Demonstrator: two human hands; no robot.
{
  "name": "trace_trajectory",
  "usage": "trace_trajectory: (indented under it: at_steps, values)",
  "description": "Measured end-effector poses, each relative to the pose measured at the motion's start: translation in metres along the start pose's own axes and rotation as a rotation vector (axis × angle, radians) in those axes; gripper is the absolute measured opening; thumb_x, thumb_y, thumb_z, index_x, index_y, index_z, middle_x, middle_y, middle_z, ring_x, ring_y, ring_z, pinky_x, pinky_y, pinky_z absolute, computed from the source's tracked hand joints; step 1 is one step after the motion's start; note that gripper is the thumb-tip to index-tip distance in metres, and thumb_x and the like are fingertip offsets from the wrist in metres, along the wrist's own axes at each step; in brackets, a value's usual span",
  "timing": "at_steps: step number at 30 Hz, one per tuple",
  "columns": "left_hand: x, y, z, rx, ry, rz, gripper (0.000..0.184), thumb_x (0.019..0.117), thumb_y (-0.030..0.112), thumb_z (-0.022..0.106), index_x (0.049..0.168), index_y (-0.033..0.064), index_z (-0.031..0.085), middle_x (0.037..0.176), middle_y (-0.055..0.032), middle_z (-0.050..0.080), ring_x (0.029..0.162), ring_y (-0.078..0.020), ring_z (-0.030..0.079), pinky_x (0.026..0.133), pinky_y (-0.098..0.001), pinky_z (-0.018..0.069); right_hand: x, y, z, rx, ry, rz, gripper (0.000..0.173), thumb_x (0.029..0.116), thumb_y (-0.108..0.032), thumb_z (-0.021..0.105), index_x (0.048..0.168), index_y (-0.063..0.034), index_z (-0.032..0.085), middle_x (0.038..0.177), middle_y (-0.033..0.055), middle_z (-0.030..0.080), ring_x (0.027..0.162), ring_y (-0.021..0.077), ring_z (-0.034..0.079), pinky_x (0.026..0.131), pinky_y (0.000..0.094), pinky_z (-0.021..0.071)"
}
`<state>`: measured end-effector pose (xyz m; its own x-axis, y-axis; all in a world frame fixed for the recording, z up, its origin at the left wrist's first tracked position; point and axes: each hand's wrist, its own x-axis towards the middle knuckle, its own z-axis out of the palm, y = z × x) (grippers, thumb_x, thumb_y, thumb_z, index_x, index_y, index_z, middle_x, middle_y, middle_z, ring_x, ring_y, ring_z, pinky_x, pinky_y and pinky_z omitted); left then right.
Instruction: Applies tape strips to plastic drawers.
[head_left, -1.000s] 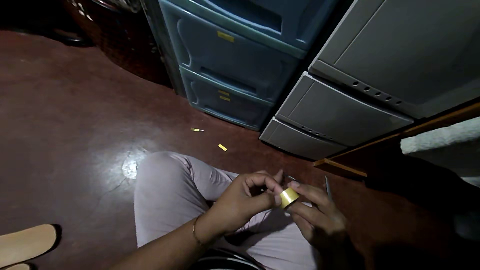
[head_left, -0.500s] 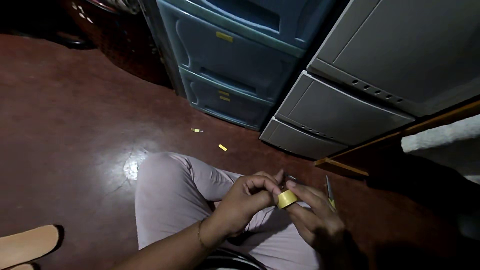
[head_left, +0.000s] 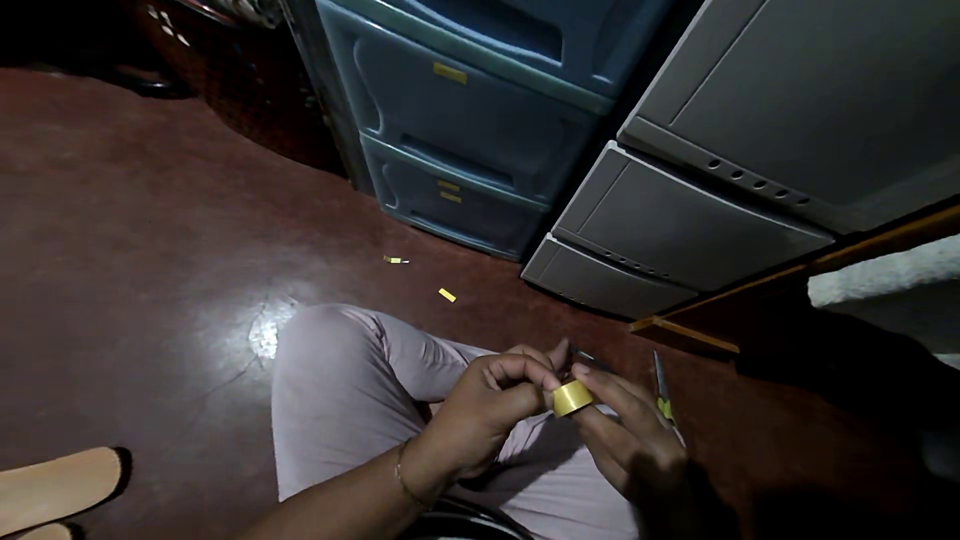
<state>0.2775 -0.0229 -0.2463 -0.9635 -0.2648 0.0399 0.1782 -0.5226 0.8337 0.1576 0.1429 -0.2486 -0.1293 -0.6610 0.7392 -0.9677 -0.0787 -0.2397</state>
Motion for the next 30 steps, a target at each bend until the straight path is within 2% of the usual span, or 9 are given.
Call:
trace_trajectory:
  at_steps: [4, 8, 12, 14, 19, 23, 27, 28, 30]
  values:
    - [-0.001, -0.004, 0.004, -0.050, 0.036, -0.046, 0.026, 0.0883, 0.002, 0.055, 0.073, 0.0152, 0.070, 0.098, 0.0046, 0.070, 0.097, -0.0048, 0.067, 0.084, -0.0231, 0.0565, 0.000, -0.004, 0.002, 0.006, -0.003, 0.012, 0.006, 0.1003, -0.009, 0.064, 0.105, -0.0101, 0.066, 0.126, 0.0060, 0.066, 0.122, 0.0108, 0.063, 0.105, 0.0225, 0.0518]
    - [0.000, -0.004, -0.005, -0.043, -0.099, 0.004, 0.015, 0.0955, 0.024, 0.063, 0.086, 0.0164, 0.073, 0.103, 0.0057, 0.067, 0.097, -0.0044, 0.064, 0.083, -0.0224, 0.0546, -0.002, -0.001, 0.002, 0.017, -0.010, 0.036, 0.012, 0.1004, -0.009, 0.064, 0.112, -0.0112, 0.066, 0.128, 0.0060, 0.064, 0.122, 0.0106, 0.062, 0.105, 0.0226, 0.0515]
    - [0.000, -0.005, -0.004, 0.019, -0.074, 0.012, 0.005, 0.0905, 0.018, 0.068, 0.089, 0.0147, 0.072, 0.100, 0.0063, 0.064, 0.087, -0.0009, 0.060, 0.071, -0.0172, 0.0510, -0.002, 0.000, 0.004, -0.005, 0.000, 0.023, 0.010, 0.0998, -0.008, 0.065, 0.109, -0.0099, 0.067, 0.128, 0.0062, 0.065, 0.123, 0.0111, 0.062, 0.105, 0.0227, 0.0523]
    - [0.000, -0.006, -0.002, 0.042, -0.042, 0.013, 0.004, 0.0882, 0.012, 0.068, 0.087, 0.0140, 0.071, 0.099, 0.0057, 0.064, 0.085, -0.0009, 0.061, 0.069, -0.0165, 0.0508, -0.002, 0.000, 0.004, -0.010, -0.005, 0.018, 0.011, 0.0995, -0.007, 0.065, 0.111, -0.0098, 0.067, 0.129, 0.0061, 0.065, 0.124, 0.0116, 0.062, 0.105, 0.0230, 0.0521]
    - [0.000, -0.006, -0.001, 0.080, -0.015, 0.056, 0.005, 0.0857, 0.009, 0.070, 0.084, 0.0130, 0.072, 0.100, 0.0056, 0.066, 0.091, -0.0010, 0.062, 0.076, -0.0168, 0.0535, -0.002, 0.001, 0.004, -0.025, -0.011, 0.011, 0.011, 0.0997, -0.007, 0.064, 0.110, -0.0094, 0.067, 0.127, 0.0066, 0.066, 0.123, 0.0113, 0.062, 0.105, 0.0225, 0.0515]
    - [0.000, -0.008, -0.002, 0.138, -0.011, 0.109, 0.002, 0.0856, 0.009, 0.072, 0.085, 0.0113, 0.072, 0.100, 0.0053, 0.066, 0.091, 0.0002, 0.062, 0.075, -0.0151, 0.0530, -0.002, 0.001, 0.004, -0.020, -0.007, 0.009, 0.011, 0.0997, -0.006, 0.064, 0.111, -0.0086, 0.067, 0.127, 0.0068, 0.066, 0.123, 0.0113, 0.062, 0.106, 0.0225, 0.0511]
    - [0.000, -0.012, -0.003, 0.163, 0.021, 0.135, 0.015, 0.0881, 0.003, 0.063, 0.079, 0.0118, 0.072, 0.095, 0.0062, 0.068, 0.093, -0.0015, 0.064, 0.081, -0.0197, 0.0546, -0.001, -0.004, 0.002, -0.027, -0.029, 0.030, 0.008, 0.1018, -0.010, 0.061, 0.108, -0.0108, 0.067, 0.124, 0.0063, 0.067, 0.120, 0.0095, 0.064, 0.103, 0.0204, 0.0512]
    - [0.001, -0.012, -0.004, 0.145, 0.002, 0.128, 0.017, 0.0892, 0.005, 0.060, 0.081, 0.0120, 0.073, 0.097, 0.0059, 0.068, 0.094, -0.0025, 0.064, 0.082, -0.0209, 0.0550, -0.001, -0.003, 0.001, -0.019, -0.033, 0.038, 0.008, 0.1020, -0.010, 0.061, 0.108, -0.0108, 0.067, 0.124, 0.0068, 0.066, 0.120, 0.0097, 0.064, 0.103, 0.0204, 0.0514]
    - [0.002, -0.010, -0.010, 0.096, -0.083, 0.104, 0.017, 0.0943, 0.015, 0.057, 0.092, 0.0118, 0.074, 0.107, 0.0039, 0.067, 0.098, -0.0057, 0.065, 0.083, -0.0240, 0.0567, -0.002, 0.000, 0.000, 0.014, -0.028, 0.073, 0.008, 0.1022, -0.011, 0.062, 0.109, -0.0107, 0.066, 0.126, 0.0072, 0.066, 0.121, 0.0098, 0.063, 0.103, 0.0213, 0.0525]
